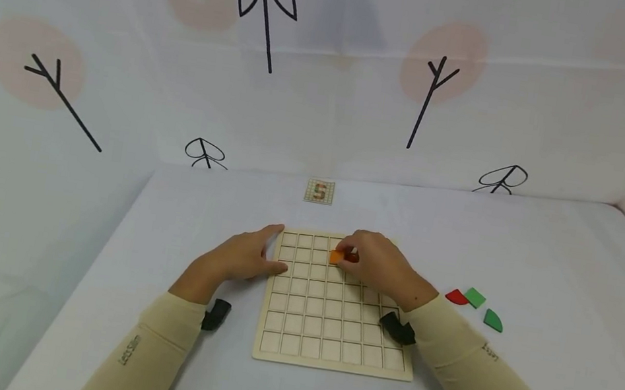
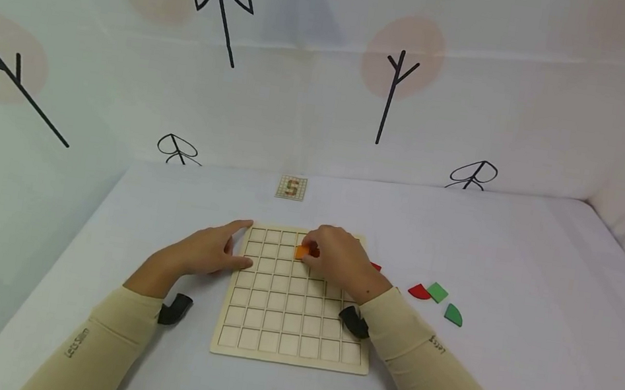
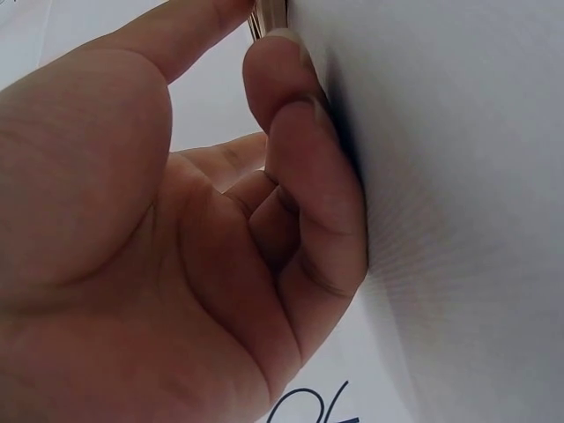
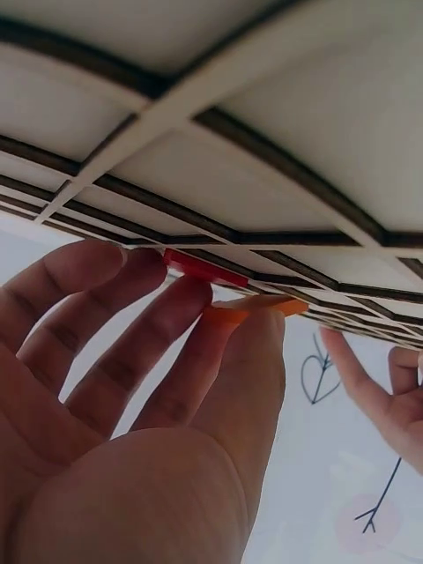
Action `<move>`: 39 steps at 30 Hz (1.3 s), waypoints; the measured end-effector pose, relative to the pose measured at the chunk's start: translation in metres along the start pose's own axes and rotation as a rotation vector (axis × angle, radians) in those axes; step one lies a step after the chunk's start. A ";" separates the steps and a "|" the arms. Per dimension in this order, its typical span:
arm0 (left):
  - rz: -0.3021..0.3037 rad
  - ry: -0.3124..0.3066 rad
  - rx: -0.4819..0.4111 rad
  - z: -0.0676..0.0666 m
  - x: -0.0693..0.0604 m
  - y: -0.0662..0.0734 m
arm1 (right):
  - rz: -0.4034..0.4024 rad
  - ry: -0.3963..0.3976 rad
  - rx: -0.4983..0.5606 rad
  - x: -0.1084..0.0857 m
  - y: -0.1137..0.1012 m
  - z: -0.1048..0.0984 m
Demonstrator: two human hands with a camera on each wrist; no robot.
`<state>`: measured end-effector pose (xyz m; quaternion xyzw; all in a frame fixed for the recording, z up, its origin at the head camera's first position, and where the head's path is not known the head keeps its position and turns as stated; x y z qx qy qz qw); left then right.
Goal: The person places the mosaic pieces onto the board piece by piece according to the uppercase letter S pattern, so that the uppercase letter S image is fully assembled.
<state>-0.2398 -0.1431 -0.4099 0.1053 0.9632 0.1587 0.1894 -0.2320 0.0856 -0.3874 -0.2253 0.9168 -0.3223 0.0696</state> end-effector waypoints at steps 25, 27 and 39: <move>0.007 0.001 -0.035 0.000 0.001 -0.002 | -0.046 -0.013 -0.040 0.001 0.001 0.001; 0.004 -0.004 -0.034 0.000 0.001 -0.002 | -0.044 -0.017 -0.038 0.001 0.001 0.002; 0.004 -0.013 -0.043 -0.001 0.001 -0.002 | -0.043 -0.028 -0.066 0.000 0.000 0.001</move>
Point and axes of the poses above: each hand's wrist, its own x-axis towards the middle knuckle, its own z-axis out of the palm, y = z × x, the point moved 5 cm from there along x, towards the middle knuckle, and after that the axes turned 8 degrees about x, right-handed, at the moved point
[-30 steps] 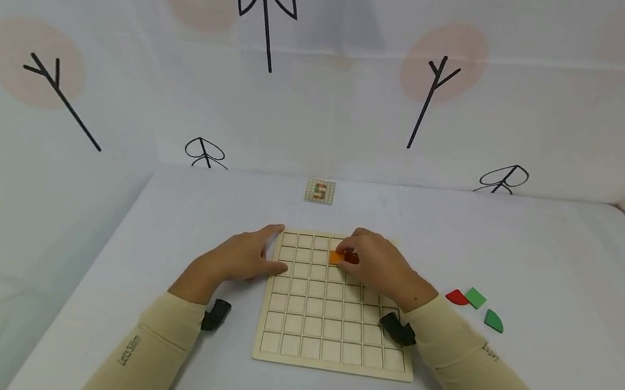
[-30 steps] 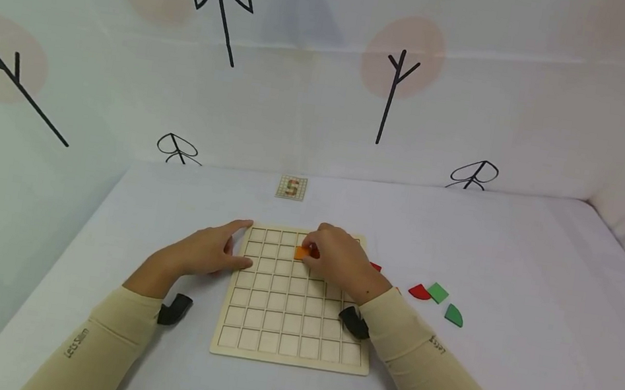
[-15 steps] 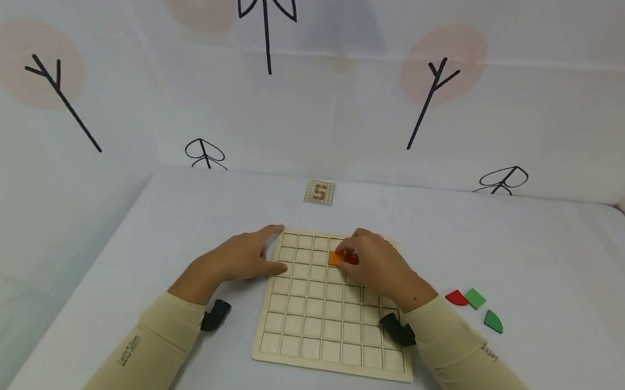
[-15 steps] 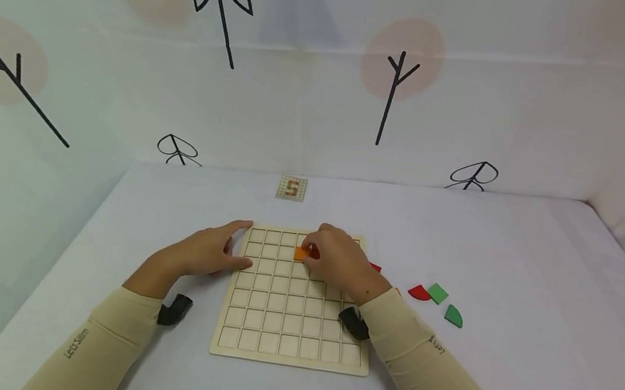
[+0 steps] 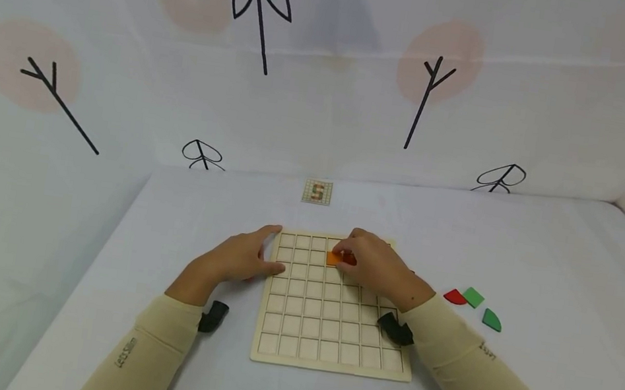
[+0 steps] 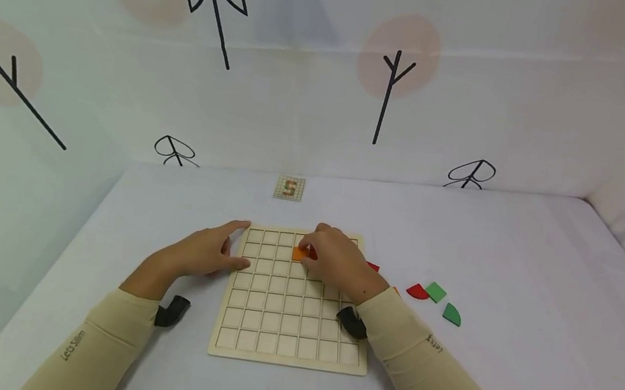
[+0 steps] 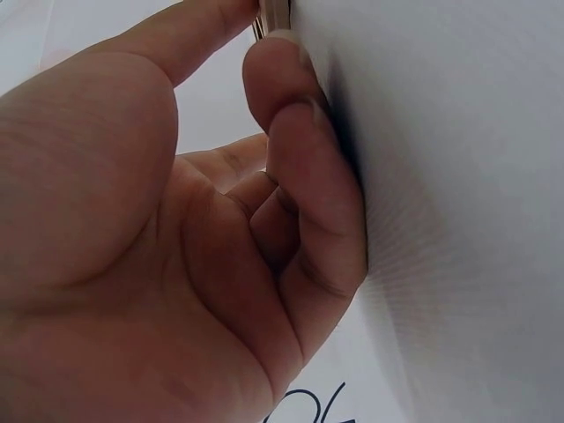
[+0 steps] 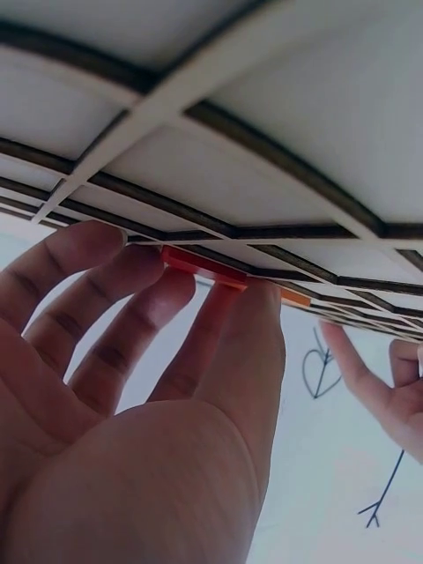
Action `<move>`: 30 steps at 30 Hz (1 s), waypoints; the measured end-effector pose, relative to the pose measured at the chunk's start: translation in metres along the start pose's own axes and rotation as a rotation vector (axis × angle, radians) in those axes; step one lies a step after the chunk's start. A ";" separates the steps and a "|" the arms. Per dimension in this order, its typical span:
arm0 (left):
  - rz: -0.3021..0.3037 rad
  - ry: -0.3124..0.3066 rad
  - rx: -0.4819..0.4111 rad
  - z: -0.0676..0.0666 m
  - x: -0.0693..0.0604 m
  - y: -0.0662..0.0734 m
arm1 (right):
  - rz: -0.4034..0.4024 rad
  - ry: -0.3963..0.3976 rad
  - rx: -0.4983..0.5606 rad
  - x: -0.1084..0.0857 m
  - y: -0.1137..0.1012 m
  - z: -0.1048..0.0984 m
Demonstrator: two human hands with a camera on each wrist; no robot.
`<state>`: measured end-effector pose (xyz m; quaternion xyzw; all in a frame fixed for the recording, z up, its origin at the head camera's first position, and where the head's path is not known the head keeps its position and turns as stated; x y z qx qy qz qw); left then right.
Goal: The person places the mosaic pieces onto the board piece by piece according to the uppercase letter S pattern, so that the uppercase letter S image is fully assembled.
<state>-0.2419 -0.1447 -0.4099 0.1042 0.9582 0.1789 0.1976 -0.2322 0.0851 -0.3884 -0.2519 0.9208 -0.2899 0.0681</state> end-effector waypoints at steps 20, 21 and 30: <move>-0.007 0.000 -0.013 -0.002 -0.001 0.000 | -0.091 0.245 -0.021 -0.025 -0.007 -0.060; -0.008 0.000 -0.014 -0.002 -0.001 0.000 | -0.084 0.268 -0.027 -0.028 -0.004 -0.064; 0.012 0.009 0.005 -0.001 0.001 -0.001 | 0.010 0.356 -0.027 -0.056 0.027 -0.082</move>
Point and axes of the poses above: each hand's wrist, its own x-axis towards the middle knuckle, its own z-axis out of the palm, y = z × x, the point moved 5 cm from there along x, towards the middle knuckle, and after that the axes turned 8 degrees about x, right-handed, at the moved point
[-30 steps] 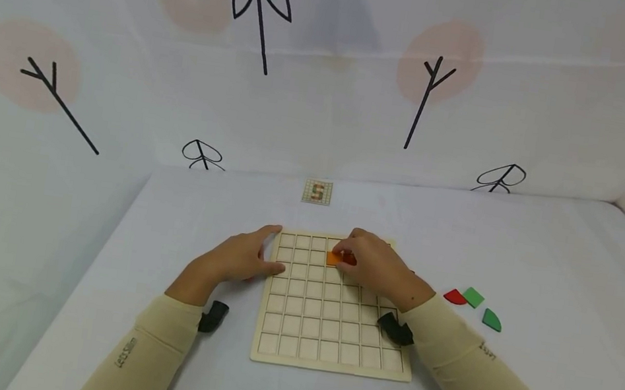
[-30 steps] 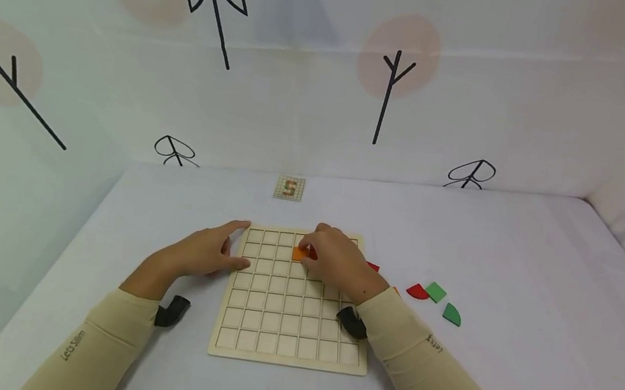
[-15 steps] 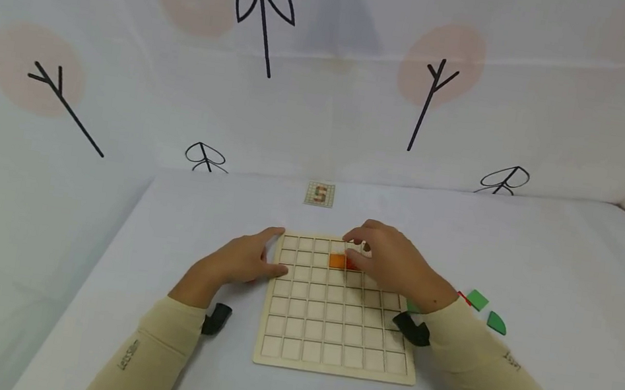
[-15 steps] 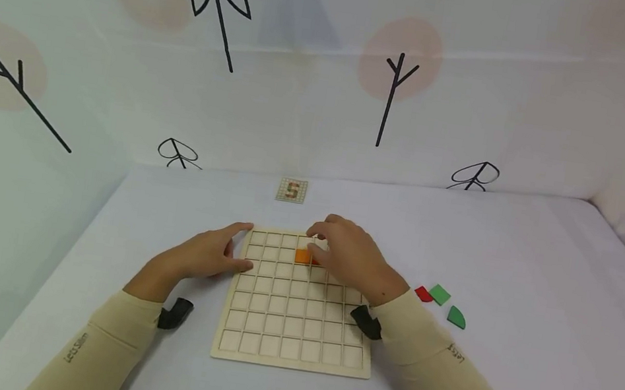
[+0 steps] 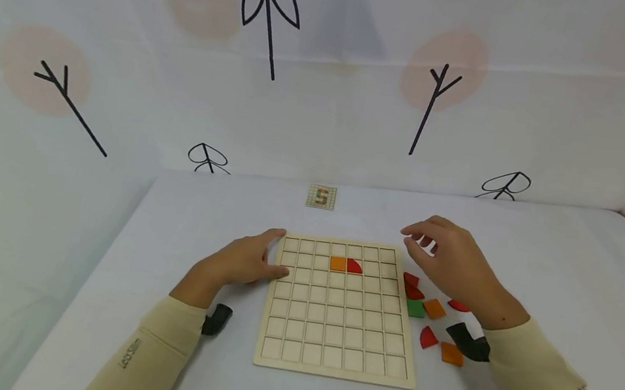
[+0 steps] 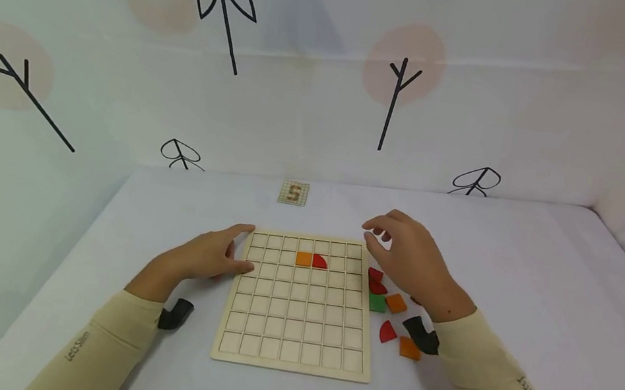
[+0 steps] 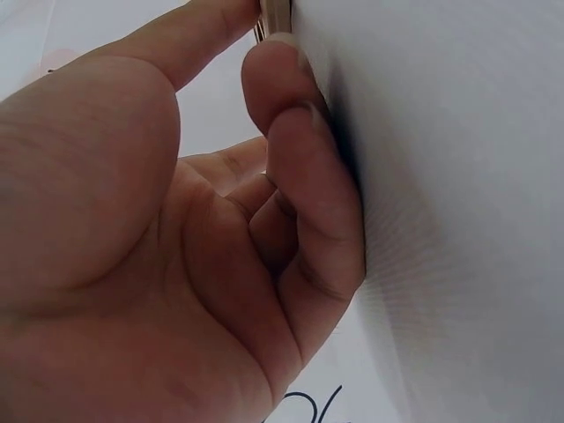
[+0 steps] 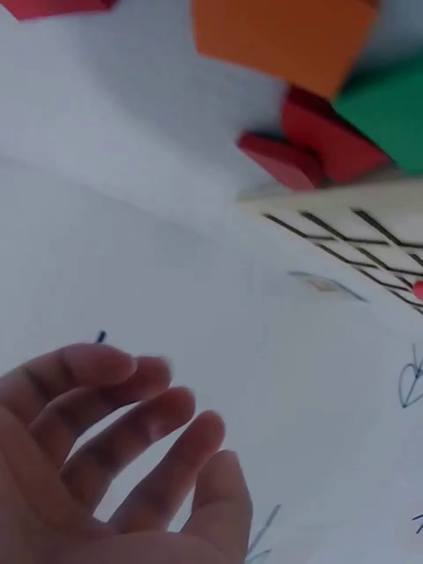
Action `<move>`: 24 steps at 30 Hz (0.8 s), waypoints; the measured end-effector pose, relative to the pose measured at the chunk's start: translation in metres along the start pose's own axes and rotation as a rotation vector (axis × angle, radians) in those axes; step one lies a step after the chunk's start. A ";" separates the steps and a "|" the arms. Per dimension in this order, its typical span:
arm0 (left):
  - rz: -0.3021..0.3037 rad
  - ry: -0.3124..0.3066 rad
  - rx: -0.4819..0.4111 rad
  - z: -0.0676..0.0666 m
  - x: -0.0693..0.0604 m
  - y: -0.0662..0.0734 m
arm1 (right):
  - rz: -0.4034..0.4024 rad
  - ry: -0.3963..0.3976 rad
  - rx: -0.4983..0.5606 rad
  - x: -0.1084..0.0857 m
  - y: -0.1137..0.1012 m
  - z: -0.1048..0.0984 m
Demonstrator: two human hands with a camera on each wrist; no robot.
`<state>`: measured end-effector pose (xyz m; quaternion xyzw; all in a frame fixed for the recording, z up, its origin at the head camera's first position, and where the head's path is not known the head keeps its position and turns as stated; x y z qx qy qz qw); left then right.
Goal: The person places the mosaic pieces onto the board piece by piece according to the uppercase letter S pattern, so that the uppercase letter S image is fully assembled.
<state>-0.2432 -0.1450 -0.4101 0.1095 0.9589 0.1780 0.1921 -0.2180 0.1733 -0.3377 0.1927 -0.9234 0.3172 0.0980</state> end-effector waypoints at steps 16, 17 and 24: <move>-0.034 -0.006 0.008 0.000 -0.002 -0.002 | 0.184 -0.449 0.110 -0.006 0.052 0.026; -0.034 -0.008 0.009 0.001 -0.002 -0.002 | 0.182 -0.456 0.110 -0.007 0.053 0.026; -0.041 -0.013 0.008 0.001 -0.001 0.001 | 0.187 -0.495 0.115 -0.011 0.057 0.026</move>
Point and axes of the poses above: each hand's wrist, its own x-axis towards the middle knuckle, its own z-axis out of the palm, y = z × x, the point moved 5 cm from there along x, towards the middle knuckle, and after that the axes turned 8 degrees about x, right-handed, at the moved point
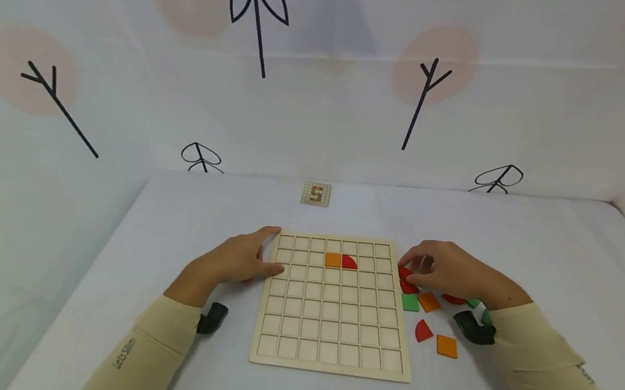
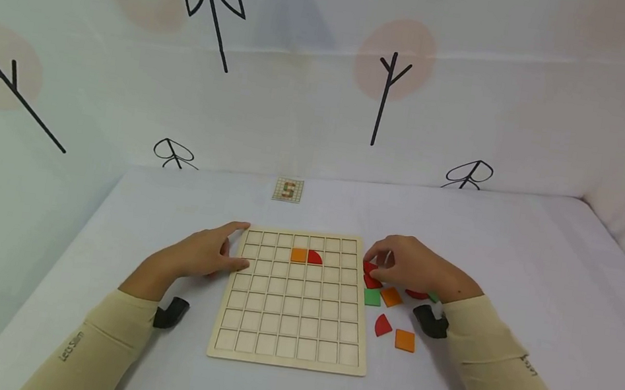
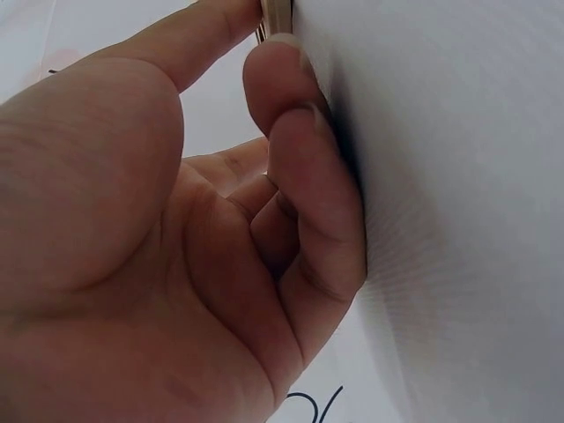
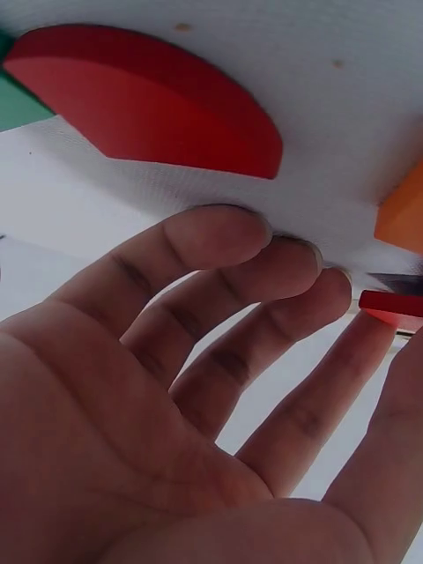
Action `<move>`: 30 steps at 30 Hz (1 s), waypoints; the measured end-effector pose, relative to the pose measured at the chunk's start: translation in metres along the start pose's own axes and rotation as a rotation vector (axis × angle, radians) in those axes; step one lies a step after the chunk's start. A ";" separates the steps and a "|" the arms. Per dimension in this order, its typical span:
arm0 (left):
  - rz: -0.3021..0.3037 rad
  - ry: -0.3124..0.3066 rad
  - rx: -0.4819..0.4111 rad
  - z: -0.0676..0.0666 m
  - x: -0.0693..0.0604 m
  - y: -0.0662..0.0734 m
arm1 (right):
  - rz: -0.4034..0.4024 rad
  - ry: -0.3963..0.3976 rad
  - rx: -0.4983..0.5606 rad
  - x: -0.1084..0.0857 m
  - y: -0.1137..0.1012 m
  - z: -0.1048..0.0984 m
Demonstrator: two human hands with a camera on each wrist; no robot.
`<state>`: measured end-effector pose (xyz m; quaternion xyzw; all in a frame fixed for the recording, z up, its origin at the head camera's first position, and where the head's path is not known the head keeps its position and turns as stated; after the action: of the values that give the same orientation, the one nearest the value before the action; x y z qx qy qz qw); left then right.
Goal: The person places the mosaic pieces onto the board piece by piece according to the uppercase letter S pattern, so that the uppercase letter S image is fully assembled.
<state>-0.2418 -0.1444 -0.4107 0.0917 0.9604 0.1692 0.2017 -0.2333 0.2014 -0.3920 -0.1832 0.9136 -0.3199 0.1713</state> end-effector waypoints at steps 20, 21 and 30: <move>0.030 0.018 -0.007 -0.002 -0.001 0.000 | -0.005 -0.038 0.042 0.001 -0.004 0.002; 0.031 0.019 -0.007 -0.002 -0.001 0.000 | -0.004 -0.038 0.040 0.001 -0.004 0.003; 0.024 0.008 -0.010 -0.002 -0.002 0.001 | 0.012 -0.045 0.043 0.000 -0.004 0.004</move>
<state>-0.2406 -0.1449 -0.4080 0.1014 0.9592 0.1768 0.1961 -0.2310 0.1963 -0.3926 -0.1813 0.9034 -0.3344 0.1978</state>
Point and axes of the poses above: each hand's wrist, its own x-axis towards the middle knuckle, its own z-axis out of the palm, y = z × x, the point moved 5 cm from there along x, towards the middle knuckle, and after that the axes turned 8 degrees about x, right-handed, at the moved point
